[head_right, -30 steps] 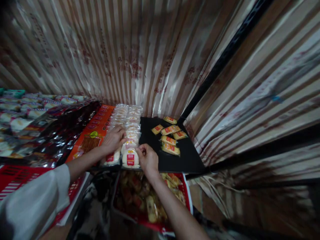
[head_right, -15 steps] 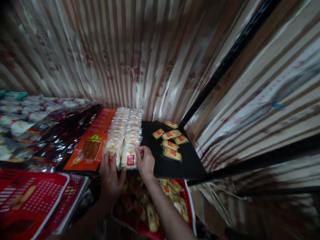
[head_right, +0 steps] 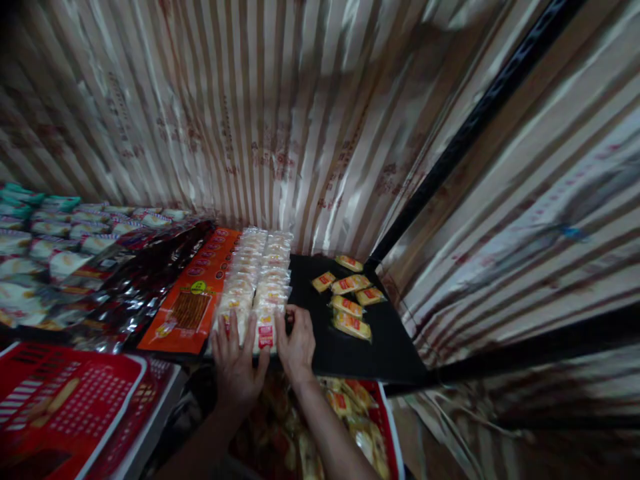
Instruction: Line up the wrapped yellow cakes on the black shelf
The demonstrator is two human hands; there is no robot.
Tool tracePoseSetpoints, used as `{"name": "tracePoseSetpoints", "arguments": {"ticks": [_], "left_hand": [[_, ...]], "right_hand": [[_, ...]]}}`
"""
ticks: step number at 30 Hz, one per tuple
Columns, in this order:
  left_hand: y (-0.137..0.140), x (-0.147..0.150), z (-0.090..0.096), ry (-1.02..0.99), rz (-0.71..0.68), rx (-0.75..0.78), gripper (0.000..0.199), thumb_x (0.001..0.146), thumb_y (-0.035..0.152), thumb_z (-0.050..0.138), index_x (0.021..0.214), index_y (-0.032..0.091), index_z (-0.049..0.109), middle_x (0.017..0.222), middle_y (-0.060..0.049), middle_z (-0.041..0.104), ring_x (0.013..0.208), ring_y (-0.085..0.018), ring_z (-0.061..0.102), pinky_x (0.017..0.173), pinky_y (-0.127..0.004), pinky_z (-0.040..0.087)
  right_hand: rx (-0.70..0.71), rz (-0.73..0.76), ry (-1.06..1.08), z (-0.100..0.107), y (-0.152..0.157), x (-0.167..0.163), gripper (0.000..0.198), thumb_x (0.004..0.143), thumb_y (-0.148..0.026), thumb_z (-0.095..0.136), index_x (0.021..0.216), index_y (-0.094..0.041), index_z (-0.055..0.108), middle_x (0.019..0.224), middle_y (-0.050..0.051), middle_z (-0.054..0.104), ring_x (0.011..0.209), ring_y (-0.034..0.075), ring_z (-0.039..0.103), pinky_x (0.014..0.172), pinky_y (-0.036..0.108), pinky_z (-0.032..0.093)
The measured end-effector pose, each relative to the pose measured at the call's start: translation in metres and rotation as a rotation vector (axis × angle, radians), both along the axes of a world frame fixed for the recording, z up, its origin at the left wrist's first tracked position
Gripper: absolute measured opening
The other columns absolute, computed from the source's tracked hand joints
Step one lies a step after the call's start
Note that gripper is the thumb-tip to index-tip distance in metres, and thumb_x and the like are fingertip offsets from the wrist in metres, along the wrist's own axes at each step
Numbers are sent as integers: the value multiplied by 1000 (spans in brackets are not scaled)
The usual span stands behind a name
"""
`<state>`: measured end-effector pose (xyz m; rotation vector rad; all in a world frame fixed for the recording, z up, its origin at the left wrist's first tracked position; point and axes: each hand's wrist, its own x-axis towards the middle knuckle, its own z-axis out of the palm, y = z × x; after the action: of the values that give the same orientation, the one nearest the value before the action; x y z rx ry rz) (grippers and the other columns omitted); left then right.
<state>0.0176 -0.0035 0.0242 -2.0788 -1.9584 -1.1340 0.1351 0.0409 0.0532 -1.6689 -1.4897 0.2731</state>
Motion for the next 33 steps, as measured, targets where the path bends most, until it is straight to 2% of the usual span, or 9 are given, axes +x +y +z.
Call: {"name": "tracePoseSetpoints", "arguments": {"ticks": [3, 5, 8, 10, 15, 19, 24, 29, 33], "left_hand": [[1, 2, 2, 1, -5, 12, 54, 84, 33, 54, 137, 28, 47, 154, -8, 27, 145, -35, 5, 111, -63, 22], [3, 2, 3, -8, 14, 25, 52, 83, 33, 55, 135, 28, 49, 154, -8, 27, 145, -35, 3, 111, -63, 22], [6, 0, 3, -14, 28, 38, 52, 83, 34, 56, 134, 27, 50, 153, -8, 30, 145, -36, 1, 111, -63, 23], [7, -1, 3, -7, 25, 34, 53, 83, 35, 57, 135, 27, 50, 152, -7, 32, 145, -37, 2, 111, -63, 23], [9, -2, 0, 34, 28, 28, 55, 83, 38, 55, 136, 27, 49, 151, -9, 33, 144, -39, 7, 110, -64, 23], [11, 0, -3, 12, 35, 54, 64, 80, 36, 58, 141, 31, 40, 151, -7, 33, 144, -38, 10, 111, -64, 22], [14, 6, -2, -83, 57, 147, 74, 78, 35, 63, 145, 32, 31, 155, -5, 26, 143, -38, 14, 112, -62, 20], [16, 8, -8, -73, 64, 168, 77, 74, 43, 67, 143, 29, 36, 156, -7, 22, 141, -40, 19, 113, -60, 18], [19, 8, -17, -54, 76, 170, 81, 72, 47, 67, 144, 31, 35, 156, -6, 22, 141, -40, 19, 112, -60, 19]], "right_hand": [[27, 36, -63, 7, 16, 5, 47, 91, -48, 37, 124, -18, 53, 125, 15, 56, 113, 25, 54, 97, 43, 44], [35, 93, -192, 17, 36, 6, 53, 93, -47, 34, 135, -18, 45, 144, 13, 41, 133, 27, 37, 107, 47, 35], [-4, 185, -412, 35, 69, 1, 54, 94, -45, 32, 142, -22, 38, 155, 7, 23, 144, 27, 13, 113, 50, 25], [-121, 237, -515, 43, 85, -6, 55, 94, -46, 31, 144, -23, 35, 156, 5, 19, 145, 27, 6, 115, 50, 19], [-400, 314, -584, 41, 94, -18, 63, 95, -53, 23, 148, -20, 24, 157, 6, 9, 145, 24, 1, 117, 45, 10], [-399, 294, -614, 46, 99, -23, 64, 94, -56, 18, 148, -22, 24, 157, 6, 10, 145, 24, 2, 116, 48, 2], [-412, 224, -668, 64, 142, -37, 65, 93, -58, 14, 149, -25, 18, 158, 4, 3, 145, 23, -6, 116, 46, -1], [-525, 246, -676, 52, 162, -42, 68, 92, -61, 10, 150, -25, 14, 159, 3, 6, 145, 25, -5, 115, 46, -1], [-450, 228, -718, 52, 168, -45, 68, 92, -62, 13, 149, -27, 16, 159, 4, 6, 145, 26, -6, 115, 48, -4]]}}
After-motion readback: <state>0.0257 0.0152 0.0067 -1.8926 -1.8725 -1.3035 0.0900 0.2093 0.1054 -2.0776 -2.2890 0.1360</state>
